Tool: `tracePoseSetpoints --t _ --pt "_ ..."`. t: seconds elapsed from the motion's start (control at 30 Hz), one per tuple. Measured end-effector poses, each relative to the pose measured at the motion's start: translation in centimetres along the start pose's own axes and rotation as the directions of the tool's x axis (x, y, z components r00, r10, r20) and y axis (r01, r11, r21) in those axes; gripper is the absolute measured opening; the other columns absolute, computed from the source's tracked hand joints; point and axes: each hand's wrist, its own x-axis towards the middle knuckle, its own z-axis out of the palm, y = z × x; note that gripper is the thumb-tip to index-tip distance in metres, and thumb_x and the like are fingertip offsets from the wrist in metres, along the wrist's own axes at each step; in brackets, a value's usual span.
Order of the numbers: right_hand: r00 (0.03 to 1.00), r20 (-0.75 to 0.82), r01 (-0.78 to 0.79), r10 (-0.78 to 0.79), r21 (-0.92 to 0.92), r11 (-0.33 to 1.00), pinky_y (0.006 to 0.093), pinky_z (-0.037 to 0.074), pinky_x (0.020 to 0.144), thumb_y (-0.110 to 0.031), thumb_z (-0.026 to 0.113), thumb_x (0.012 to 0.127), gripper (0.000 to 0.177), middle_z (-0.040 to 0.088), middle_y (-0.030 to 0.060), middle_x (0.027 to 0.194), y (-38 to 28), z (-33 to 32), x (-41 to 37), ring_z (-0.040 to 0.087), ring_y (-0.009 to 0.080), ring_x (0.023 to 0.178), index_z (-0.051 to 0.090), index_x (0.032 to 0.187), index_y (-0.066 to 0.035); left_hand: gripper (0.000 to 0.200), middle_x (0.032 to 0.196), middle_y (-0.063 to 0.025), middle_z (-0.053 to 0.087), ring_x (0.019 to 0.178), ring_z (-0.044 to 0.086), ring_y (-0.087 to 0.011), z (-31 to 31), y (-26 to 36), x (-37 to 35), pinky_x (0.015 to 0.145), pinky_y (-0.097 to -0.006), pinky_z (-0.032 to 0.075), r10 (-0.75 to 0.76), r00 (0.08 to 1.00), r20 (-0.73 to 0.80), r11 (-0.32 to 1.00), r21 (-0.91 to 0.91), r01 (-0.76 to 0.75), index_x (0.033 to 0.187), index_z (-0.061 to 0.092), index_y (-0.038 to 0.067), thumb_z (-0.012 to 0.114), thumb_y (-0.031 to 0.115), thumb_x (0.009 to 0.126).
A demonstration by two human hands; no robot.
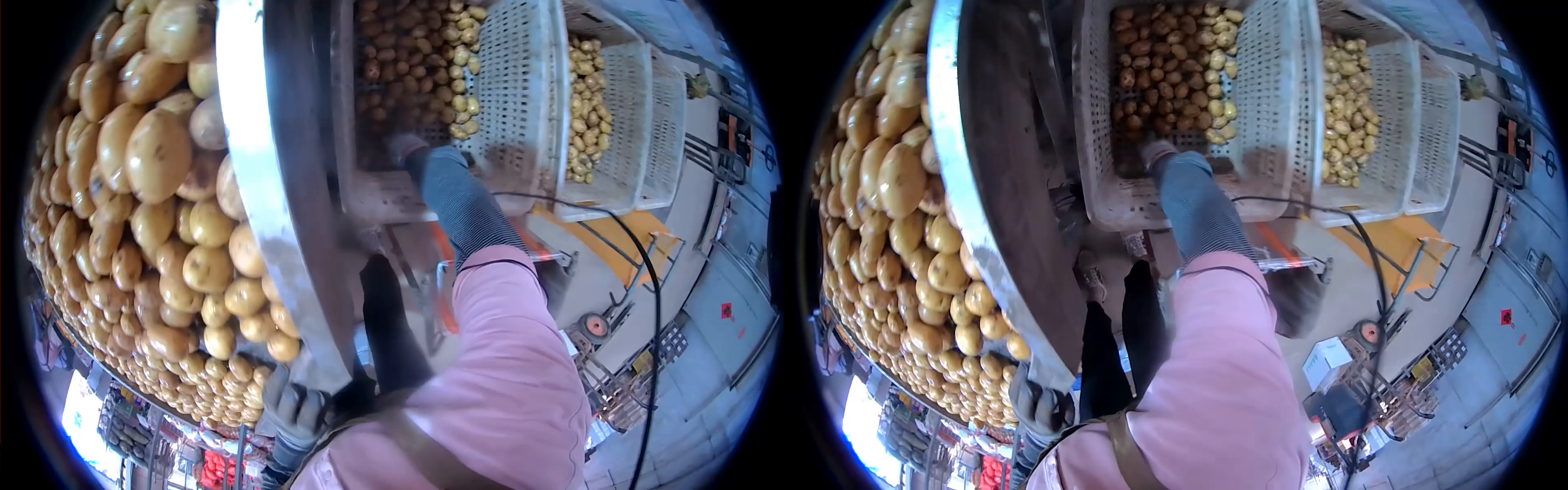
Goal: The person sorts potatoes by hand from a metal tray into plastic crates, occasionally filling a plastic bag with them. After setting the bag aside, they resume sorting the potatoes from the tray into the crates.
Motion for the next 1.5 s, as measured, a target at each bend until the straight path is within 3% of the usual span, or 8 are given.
tracePoseSetpoints --t 0.33,0.5,0.67,0.8,1.0,1.3,1.43,1.5 --pt "0.965 -0.25 -0.051 0.078 0.112 0.992 0.0445 0.056 0.087 -0.023 0.052 0.096 0.032 0.07 0.0204 0.114 2.0 -8.8 -1.9 0.071 0.0353 0.102 0.07 0.113 -0.003 0.045 0.139 -0.0264 0.045 0.118 0.056 -0.0502 -0.3 -1.2 -0.8 0.096 -0.0573 0.049 0.004 0.998 0.064 0.998 -0.055 -0.001 0.131 0.05 0.012 0.066 0.01 0.089" --pt "0.927 -0.376 -0.044 0.013 -0.072 0.996 0.0451 0.057 0.088 -0.02 0.051 0.097 0.029 0.072 0.021 0.11 5.9 2.2 5.6 0.07 0.0343 0.105 0.074 0.11 -0.008 0.044 0.138 -0.0259 0.044 0.119 0.056 -0.0502 -0.5 -1.1 -1.7 0.097 -0.0586 0.049 0.009 0.996 0.093 1.0 -0.02 -0.007 0.131 0.048 0.014 0.065 0.013 0.091" --pt "0.974 0.19 0.11 -0.124 0.082 0.991 0.0423 0.055 0.089 -0.022 0.058 0.098 0.034 0.069 0.0236 0.123 6.4 -2.6 0.0 0.069 0.039 0.101 0.07 0.122 -0.002 0.035 0.132 -0.0209 0.042 0.114 0.056 -0.0485 0.2 -0.7 -0.5 0.088 -0.0585 0.049 0.004 1.0 0.0 1.0 -0.029 -0.004 0.111 0.053 0.011 0.071 0.013 0.081" --pt "0.997 0.034 -0.055 0.066 0.936 0.348 0.0356 0.055 0.073 -0.034 0.059 0.102 0.041 0.072 0.0176 0.105 2.8 -14.3 -10.1 0.067 0.0261 0.083 0.065 0.122 0.002 0.044 0.124 -0.0271 0.052 0.111 0.058 -0.0496 -0.5 0.0 0.9 0.089 -0.0558 0.049 -0.026 0.998 0.049 0.999 -0.025 0.027 0.117 0.054 0.004 0.07 0.009 0.076" --pt "0.996 0.081 -0.083 -0.021 0.991 -0.101 0.0237 0.047 0.051 -0.047 0.053 0.104 0.049 0.071 0.0081 0.085 -1.7 -25.6 -21.8 0.057 0.0117 0.056 0.061 0.116 0.0 0.056 0.13 -0.0244 0.053 0.111 0.061 -0.0433 -0.2 0.5 1.6 0.092 -0.0508 0.052 0.021 0.99 -0.142 0.999 -0.028 -0.025 0.127 0.057 0.007 0.073 -0.003 0.074" --pt "0.849 -0.48 0.51 -0.22 0.636 0.579 0.0277 0.055 0.077 -0.012 0.065 0.092 0.033 0.069 0.0062 0.1 -4.7 -20.0 -42.3 0.066 0.0156 0.091 0.064 0.125 -0.006 0.058 0.135 -0.0243 0.056 0.111 0.061 -0.0419 -1.1 0.9 1.1 0.094 -0.0466 0.051 -0.014 0.969 -0.245 0.99 -0.137 -0.02 0.125 0.066 0.007 0.075 0.003 0.069" --pt "0.905 -0.217 -0.002 0.365 0.857 0.515 0.0296 0.053 0.088 -0.007 0.072 0.086 0.038 0.07 0.0055 0.104 -3.4 -10.1 -46.3 0.066 0.0161 0.095 0.067 0.123 -0.008 0.062 0.136 -0.0229 0.056 0.111 0.062 -0.0403 -1.8 1.1 0.9 0.092 -0.0469 0.051 0.0 0.969 -0.248 0.991 -0.132 -0.034 0.13 0.065 0.009 0.075 0.005 0.069" --pt "0.8 -0.373 0.107 0.47 0.86 0.499 0.0323 0.052 0.089 -0.014 0.073 0.089 0.038 0.071 0.0101 0.109 -6.3 -16.5 -49.0 0.066 0.0188 0.097 0.066 0.124 -0.003 0.064 0.135 -0.0219 0.057 0.112 0.061 -0.0409 -2.0 1.0 0.8 0.093 -0.0472 0.051 0.001 0.965 -0.262 0.987 -0.158 -0.043 0.132 0.063 0.009 0.075 0.005 0.069"
